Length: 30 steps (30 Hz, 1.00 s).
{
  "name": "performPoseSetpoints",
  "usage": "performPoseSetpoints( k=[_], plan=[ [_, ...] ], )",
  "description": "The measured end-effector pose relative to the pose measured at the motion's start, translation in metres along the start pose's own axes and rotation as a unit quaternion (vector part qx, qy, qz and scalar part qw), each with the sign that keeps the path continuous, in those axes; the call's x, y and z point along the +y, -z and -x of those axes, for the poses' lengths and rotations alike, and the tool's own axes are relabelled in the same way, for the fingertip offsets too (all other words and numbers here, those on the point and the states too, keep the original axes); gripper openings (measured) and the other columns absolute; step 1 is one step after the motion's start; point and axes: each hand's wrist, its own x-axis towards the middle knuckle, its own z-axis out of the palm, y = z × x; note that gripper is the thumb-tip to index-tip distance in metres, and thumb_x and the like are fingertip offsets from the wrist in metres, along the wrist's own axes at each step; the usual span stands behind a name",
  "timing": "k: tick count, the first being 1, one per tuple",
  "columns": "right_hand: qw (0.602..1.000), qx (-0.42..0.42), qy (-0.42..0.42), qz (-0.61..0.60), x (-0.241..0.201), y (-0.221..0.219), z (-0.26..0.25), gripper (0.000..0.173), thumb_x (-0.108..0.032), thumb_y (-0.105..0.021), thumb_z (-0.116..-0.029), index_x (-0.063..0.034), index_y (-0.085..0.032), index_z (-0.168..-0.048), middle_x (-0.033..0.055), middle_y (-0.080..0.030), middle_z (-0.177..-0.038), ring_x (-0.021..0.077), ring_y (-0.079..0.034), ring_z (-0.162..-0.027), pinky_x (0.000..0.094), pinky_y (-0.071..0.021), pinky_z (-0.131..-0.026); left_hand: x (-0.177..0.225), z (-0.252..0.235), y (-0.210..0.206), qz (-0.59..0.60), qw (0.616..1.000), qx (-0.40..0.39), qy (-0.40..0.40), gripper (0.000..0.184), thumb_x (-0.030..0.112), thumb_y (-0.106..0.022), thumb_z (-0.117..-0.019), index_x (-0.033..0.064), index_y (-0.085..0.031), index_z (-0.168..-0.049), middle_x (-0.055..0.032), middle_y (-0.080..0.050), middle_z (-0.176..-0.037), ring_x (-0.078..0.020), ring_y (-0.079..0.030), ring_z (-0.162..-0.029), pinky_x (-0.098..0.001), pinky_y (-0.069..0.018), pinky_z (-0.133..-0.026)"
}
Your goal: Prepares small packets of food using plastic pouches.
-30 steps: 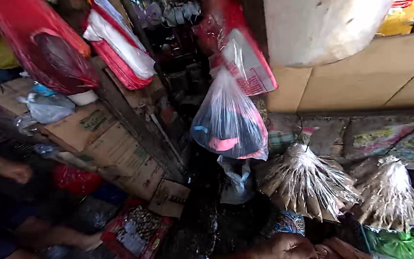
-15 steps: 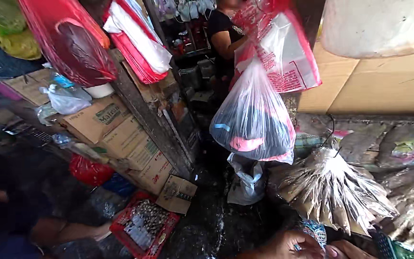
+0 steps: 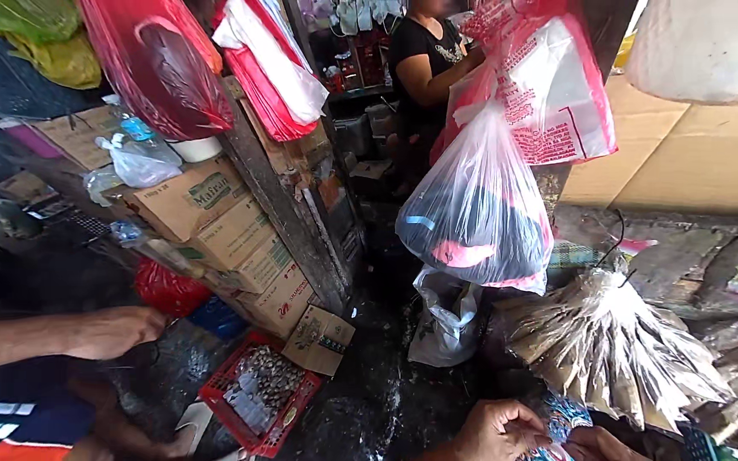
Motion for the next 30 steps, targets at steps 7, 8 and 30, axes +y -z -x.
performPoseSetpoints(
  k=[7,8,30],
  plan=[
    [1.000,0.009,-0.005,0.008,0.001,0.001,0.001,0.023,-0.009,-0.061,-0.1008,0.0133,-0.068,-0.103,0.0272,-0.071,-0.092,0.0330,-0.071,-0.079,0.0470,-0.0587,-0.077,0.001,-0.001,-0.001,0.001,1.000,-0.015,0.014,0.016,0.000,-0.069,-0.0934,-0.0125,-0.068,-0.103,-0.0160,-0.073,-0.095,-0.0116,-0.070,-0.084,-0.0266,-0.0575,-0.082],
    [1.000,0.006,-0.004,0.010,0.001,0.001,0.001,0.023,-0.009,-0.061,-0.1010,0.0131,-0.068,-0.103,0.0271,-0.072,-0.092,0.0331,-0.071,-0.079,0.0470,-0.0588,-0.077,0.000,0.000,0.000,0.001,1.000,-0.015,0.012,0.016,0.000,-0.069,-0.0936,-0.0125,-0.068,-0.104,-0.0159,-0.073,-0.095,-0.0115,-0.070,-0.084,-0.0266,-0.0576,-0.082],
    [0.999,0.035,-0.013,0.028,-0.001,0.001,0.001,0.025,-0.013,-0.062,-0.1009,0.0111,-0.069,-0.100,0.0242,-0.072,-0.086,0.0282,-0.071,-0.074,0.0424,-0.0591,-0.072,-0.008,0.009,0.011,-0.065,0.998,-0.009,0.002,0.018,0.004,-0.071,-0.0931,-0.0100,-0.071,-0.104,-0.0181,-0.072,-0.099,-0.0171,-0.070,-0.093,-0.0301,-0.0562,-0.089]
  ],
)
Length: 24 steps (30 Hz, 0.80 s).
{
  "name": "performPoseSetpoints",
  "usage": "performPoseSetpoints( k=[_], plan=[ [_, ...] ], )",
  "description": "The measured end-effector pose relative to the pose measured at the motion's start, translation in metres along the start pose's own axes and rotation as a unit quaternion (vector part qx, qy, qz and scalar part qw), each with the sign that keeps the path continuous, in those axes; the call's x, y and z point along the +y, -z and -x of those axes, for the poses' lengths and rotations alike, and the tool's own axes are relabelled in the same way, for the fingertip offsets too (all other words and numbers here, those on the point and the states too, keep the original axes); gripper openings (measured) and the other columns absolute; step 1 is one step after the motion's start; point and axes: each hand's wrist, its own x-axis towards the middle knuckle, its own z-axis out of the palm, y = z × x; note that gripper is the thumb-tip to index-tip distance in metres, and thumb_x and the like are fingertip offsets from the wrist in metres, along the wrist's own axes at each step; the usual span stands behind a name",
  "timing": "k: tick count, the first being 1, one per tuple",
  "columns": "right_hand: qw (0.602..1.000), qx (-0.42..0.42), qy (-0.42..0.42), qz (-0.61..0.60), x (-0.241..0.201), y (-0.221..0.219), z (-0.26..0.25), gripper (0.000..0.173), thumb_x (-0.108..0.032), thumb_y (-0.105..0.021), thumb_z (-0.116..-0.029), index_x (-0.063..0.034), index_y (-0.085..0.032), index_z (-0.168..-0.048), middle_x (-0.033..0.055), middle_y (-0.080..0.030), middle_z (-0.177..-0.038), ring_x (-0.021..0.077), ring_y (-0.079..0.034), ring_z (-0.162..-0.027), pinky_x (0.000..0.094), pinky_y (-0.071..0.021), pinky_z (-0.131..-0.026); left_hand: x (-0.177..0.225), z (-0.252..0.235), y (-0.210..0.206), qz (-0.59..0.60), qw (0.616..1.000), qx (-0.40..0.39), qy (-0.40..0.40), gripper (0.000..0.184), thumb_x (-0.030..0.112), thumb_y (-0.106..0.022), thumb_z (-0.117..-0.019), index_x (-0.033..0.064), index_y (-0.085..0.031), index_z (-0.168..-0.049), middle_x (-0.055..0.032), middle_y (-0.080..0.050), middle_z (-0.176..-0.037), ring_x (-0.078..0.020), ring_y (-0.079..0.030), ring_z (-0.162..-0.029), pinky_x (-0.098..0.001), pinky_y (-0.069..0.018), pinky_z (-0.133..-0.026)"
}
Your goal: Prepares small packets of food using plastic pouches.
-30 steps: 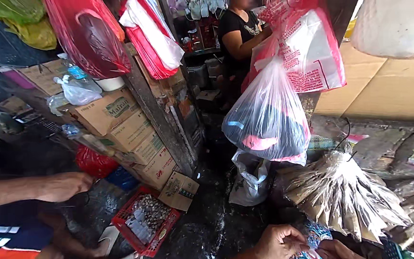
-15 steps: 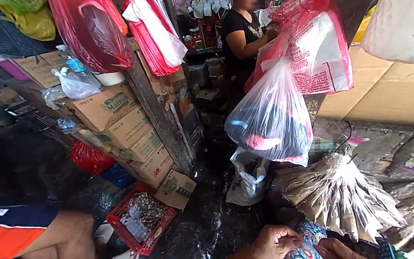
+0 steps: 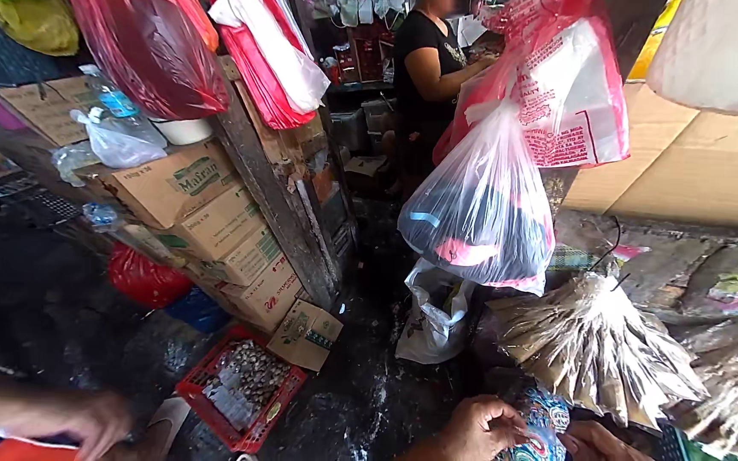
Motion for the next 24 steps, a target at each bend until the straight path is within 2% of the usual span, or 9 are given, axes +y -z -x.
performPoseSetpoints(
  k=[5,12,18,24],
  plan=[
    [1.000,0.009,0.008,0.007,-0.002,0.000,0.001,0.022,-0.010,-0.063,-0.0990,0.0118,-0.069,-0.099,0.0251,-0.072,-0.086,0.0295,-0.072,-0.073,0.0424,-0.0597,-0.072,-0.002,0.000,0.001,-0.005,1.000,0.008,-0.005,0.020,0.005,-0.072,-0.0922,-0.0091,-0.071,-0.107,-0.0188,-0.071,-0.101,-0.0195,-0.068,-0.096,-0.0311,-0.0544,-0.091],
    [0.999,0.033,-0.004,0.016,0.000,0.011,-0.002,0.024,-0.009,-0.061,-0.0997,0.0145,-0.068,-0.099,0.0259,-0.071,-0.086,0.0284,-0.070,-0.073,0.0422,-0.0591,-0.073,-0.009,0.002,0.006,-0.021,1.000,-0.011,0.004,0.021,0.006,-0.060,-0.1004,-0.0093,-0.072,-0.108,-0.0198,-0.071,-0.101,-0.0207,-0.069,-0.096,-0.0333,-0.0546,-0.092],
    [0.999,0.023,-0.003,0.029,0.003,0.010,-0.002,0.023,-0.008,-0.062,-0.0994,0.0131,-0.069,-0.099,0.0246,-0.072,-0.086,0.0278,-0.071,-0.073,0.0415,-0.0597,-0.072,-0.014,0.003,0.005,-0.030,0.999,0.014,-0.002,0.017,0.008,-0.068,-0.0960,-0.0074,-0.073,-0.101,-0.0177,-0.071,-0.096,-0.0198,-0.069,-0.093,-0.0324,-0.0552,-0.089],
    [0.999,0.015,-0.005,0.043,0.000,0.009,0.000,0.021,-0.008,-0.062,-0.0993,0.0123,-0.069,-0.099,0.0254,-0.072,-0.086,0.0313,-0.072,-0.074,0.0442,-0.0597,-0.073,-0.014,0.005,0.004,-0.030,0.999,0.011,0.007,0.017,0.010,-0.072,-0.0930,-0.0065,-0.073,-0.098,-0.0169,-0.070,-0.095,-0.0208,-0.067,-0.095,-0.0329,-0.0536,-0.091]
  ],
)
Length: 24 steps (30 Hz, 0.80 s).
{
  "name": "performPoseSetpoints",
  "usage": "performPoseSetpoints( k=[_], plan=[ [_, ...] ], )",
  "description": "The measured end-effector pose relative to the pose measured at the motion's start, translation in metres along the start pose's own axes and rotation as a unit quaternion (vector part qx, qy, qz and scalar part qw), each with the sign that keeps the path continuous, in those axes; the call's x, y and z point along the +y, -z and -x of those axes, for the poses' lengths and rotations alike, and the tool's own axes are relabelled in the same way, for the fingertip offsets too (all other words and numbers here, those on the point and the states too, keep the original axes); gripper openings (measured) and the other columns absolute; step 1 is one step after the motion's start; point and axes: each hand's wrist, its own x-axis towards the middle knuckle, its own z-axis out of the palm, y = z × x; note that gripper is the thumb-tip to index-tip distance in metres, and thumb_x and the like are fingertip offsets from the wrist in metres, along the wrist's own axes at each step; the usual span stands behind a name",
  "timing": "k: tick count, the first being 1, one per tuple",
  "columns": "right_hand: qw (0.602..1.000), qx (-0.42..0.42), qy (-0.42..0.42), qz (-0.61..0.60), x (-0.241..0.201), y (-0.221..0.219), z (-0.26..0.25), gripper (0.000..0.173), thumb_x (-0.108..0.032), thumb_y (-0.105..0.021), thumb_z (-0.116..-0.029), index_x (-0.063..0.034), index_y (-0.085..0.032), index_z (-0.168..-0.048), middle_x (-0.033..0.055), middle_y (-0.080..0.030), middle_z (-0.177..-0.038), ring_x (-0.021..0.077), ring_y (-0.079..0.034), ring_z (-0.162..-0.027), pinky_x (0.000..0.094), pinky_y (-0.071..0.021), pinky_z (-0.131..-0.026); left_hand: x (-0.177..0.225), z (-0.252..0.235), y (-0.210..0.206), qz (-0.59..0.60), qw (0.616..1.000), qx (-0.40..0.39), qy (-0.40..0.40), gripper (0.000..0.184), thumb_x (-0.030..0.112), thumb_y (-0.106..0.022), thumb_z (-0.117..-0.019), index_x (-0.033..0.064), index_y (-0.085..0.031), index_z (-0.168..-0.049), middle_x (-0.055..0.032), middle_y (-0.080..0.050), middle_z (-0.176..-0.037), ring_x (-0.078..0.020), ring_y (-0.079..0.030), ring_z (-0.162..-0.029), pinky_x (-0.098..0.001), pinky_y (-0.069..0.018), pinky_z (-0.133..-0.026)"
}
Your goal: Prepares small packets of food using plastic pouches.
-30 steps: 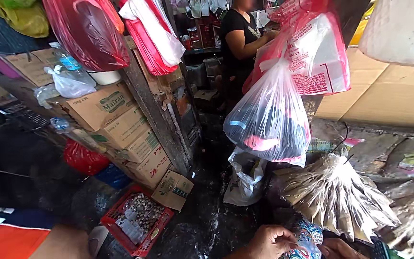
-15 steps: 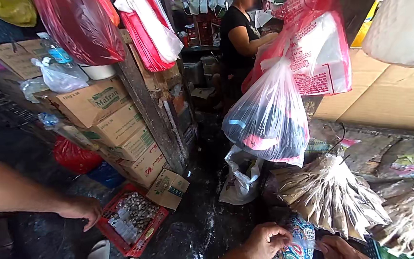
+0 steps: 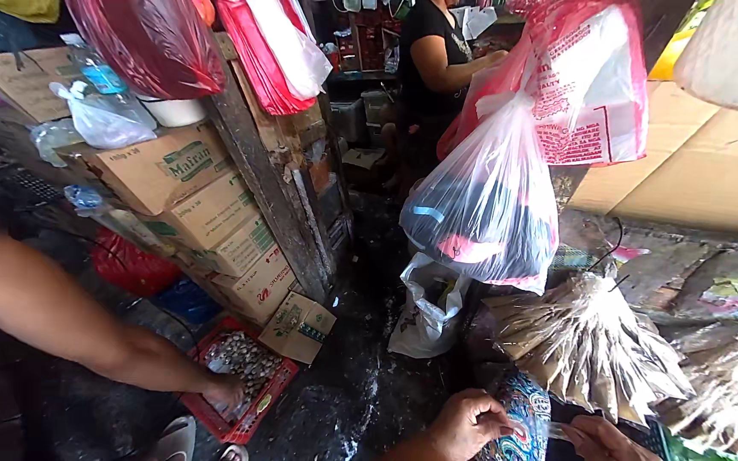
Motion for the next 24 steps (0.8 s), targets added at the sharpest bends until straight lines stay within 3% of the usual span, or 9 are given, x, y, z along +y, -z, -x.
performPoseSetpoints(
  k=[8,18,24],
  plan=[
    [0.999,0.045,-0.022,0.016,0.000,0.013,0.009,0.021,-0.008,-0.061,-0.0990,0.0112,-0.069,-0.099,0.0232,-0.072,-0.085,0.0274,-0.071,-0.072,0.0419,-0.0594,-0.071,-0.001,0.003,0.001,0.002,0.999,-0.033,0.035,0.024,0.011,-0.059,-0.1027,-0.0084,-0.071,-0.109,-0.0187,-0.072,-0.102,-0.0182,-0.069,-0.095,-0.0320,-0.0548,-0.091],
    [0.999,0.044,-0.021,0.013,-0.001,0.015,0.014,0.022,-0.008,-0.061,-0.0994,0.0125,-0.069,-0.099,0.0256,-0.071,-0.085,0.0302,-0.071,-0.072,0.0437,-0.0588,-0.071,-0.005,0.006,-0.004,-0.008,1.000,-0.021,0.001,0.019,0.012,-0.073,-0.0927,-0.0061,-0.072,-0.098,-0.0159,-0.071,-0.095,-0.0193,-0.068,-0.093,-0.0325,-0.0544,-0.089],
    [0.997,0.067,-0.036,0.010,0.006,0.022,0.023,0.023,-0.007,-0.059,-0.1005,0.0136,-0.068,-0.101,0.0260,-0.071,-0.086,0.0295,-0.071,-0.074,0.0433,-0.0594,-0.074,-0.005,0.007,-0.008,-0.006,0.999,-0.037,0.022,0.023,0.012,-0.062,-0.1009,-0.0077,-0.072,-0.107,-0.0182,-0.071,-0.100,-0.0190,-0.069,-0.095,-0.0326,-0.0549,-0.091]
  ],
)
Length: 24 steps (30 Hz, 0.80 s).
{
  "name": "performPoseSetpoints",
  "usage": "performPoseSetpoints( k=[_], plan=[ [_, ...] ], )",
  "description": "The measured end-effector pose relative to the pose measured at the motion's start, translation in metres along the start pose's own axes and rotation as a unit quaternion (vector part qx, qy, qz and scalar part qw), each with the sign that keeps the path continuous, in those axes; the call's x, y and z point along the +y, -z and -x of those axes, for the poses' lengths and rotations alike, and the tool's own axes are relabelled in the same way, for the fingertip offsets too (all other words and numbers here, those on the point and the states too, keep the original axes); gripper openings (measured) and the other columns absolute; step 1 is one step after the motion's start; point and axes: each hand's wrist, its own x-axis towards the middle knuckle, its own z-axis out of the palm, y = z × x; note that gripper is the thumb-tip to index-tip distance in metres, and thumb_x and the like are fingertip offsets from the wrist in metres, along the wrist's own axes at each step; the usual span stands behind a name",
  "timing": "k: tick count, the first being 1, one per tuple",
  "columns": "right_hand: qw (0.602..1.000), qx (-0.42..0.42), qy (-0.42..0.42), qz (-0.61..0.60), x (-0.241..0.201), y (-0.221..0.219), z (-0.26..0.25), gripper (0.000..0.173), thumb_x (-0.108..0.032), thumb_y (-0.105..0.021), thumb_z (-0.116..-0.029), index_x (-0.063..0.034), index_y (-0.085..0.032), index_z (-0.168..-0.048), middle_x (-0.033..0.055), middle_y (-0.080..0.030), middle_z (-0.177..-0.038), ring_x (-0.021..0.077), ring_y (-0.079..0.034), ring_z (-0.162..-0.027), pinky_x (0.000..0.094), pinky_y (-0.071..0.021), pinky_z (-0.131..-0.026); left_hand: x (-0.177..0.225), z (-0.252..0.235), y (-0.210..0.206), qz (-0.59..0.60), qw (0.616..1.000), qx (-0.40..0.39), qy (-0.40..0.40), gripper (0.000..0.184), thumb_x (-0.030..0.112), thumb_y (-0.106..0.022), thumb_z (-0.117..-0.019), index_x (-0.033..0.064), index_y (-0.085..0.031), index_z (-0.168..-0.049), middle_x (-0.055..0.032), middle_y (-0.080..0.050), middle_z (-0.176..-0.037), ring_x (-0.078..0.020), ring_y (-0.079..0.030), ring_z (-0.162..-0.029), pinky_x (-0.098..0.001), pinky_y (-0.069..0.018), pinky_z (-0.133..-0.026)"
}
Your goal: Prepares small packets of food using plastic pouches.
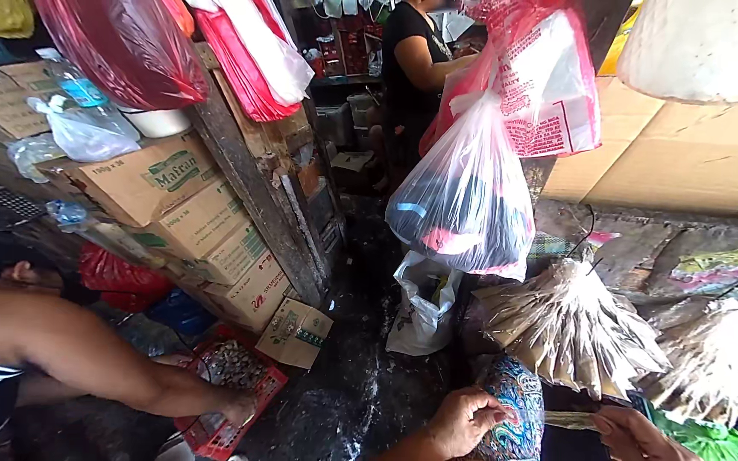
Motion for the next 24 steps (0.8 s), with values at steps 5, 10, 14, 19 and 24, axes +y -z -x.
performPoseSetpoints(
  k=[5,10,14,19,24],
  plan=[
    [1.000,0.028,-0.007,-0.012,0.009,0.009,0.006,0.023,-0.009,-0.058,-0.1005,0.0116,-0.068,-0.101,0.0211,-0.070,-0.084,0.0210,-0.069,-0.072,0.0368,-0.0587,-0.070,-0.002,-0.003,-0.006,0.001,1.000,-0.005,0.003,0.021,0.012,-0.064,-0.0994,-0.0063,-0.073,-0.105,-0.0160,-0.071,-0.101,-0.0172,-0.069,-0.095,-0.0323,-0.0554,-0.091],
    [0.997,0.072,-0.001,0.013,0.015,0.003,0.021,0.027,-0.022,-0.055,-0.1004,-0.0007,-0.071,-0.097,0.0097,-0.070,-0.081,0.0114,-0.066,-0.069,0.0294,-0.0565,-0.065,-0.005,-0.003,-0.013,-0.024,0.999,0.031,-0.023,0.013,0.009,-0.074,-0.0901,-0.0027,-0.074,-0.094,-0.0101,-0.070,-0.093,-0.0122,-0.067,-0.093,-0.0282,-0.0555,-0.088],
    [0.998,0.037,-0.038,-0.038,0.024,-0.014,0.049,0.025,-0.020,-0.056,-0.1031,0.0004,-0.071,-0.102,0.0124,-0.072,-0.087,0.0160,-0.070,-0.075,0.0328,-0.0589,-0.071,-0.022,0.001,-0.008,-0.058,0.998,0.004,-0.016,0.013,0.007,-0.076,-0.0862,-0.0038,-0.072,-0.092,-0.0096,-0.071,-0.094,-0.0105,-0.066,-0.094,-0.0268,-0.0550,-0.090],
    [0.989,0.105,-0.090,-0.061,0.045,-0.019,0.088,0.024,-0.016,-0.054,-0.1036,0.0013,-0.071,-0.104,0.0120,-0.071,-0.089,0.0158,-0.069,-0.078,0.0338,-0.0590,-0.075,-0.031,-0.005,0.000,-0.123,0.987,-0.107,0.009,0.015,0.010,-0.071,-0.0924,-0.0016,-0.075,-0.100,-0.0119,-0.071,-0.104,-0.0145,-0.067,-0.103,-0.0311,-0.0543,-0.096],
    [0.991,0.093,-0.095,-0.004,0.050,-0.011,0.103,0.022,-0.014,-0.055,-0.1035,0.0005,-0.072,-0.104,0.0144,-0.074,-0.094,0.0256,-0.073,-0.085,0.0457,-0.0602,-0.079,0.008,-0.037,-0.045,-0.120,0.956,-0.268,-0.017,0.061,0.039,-0.064,-0.0984,-0.0030,-0.055,-0.143,-0.0177,-0.054,-0.148,-0.0244,-0.050,-0.140,-0.0414,-0.0396,-0.117]
  ],
)
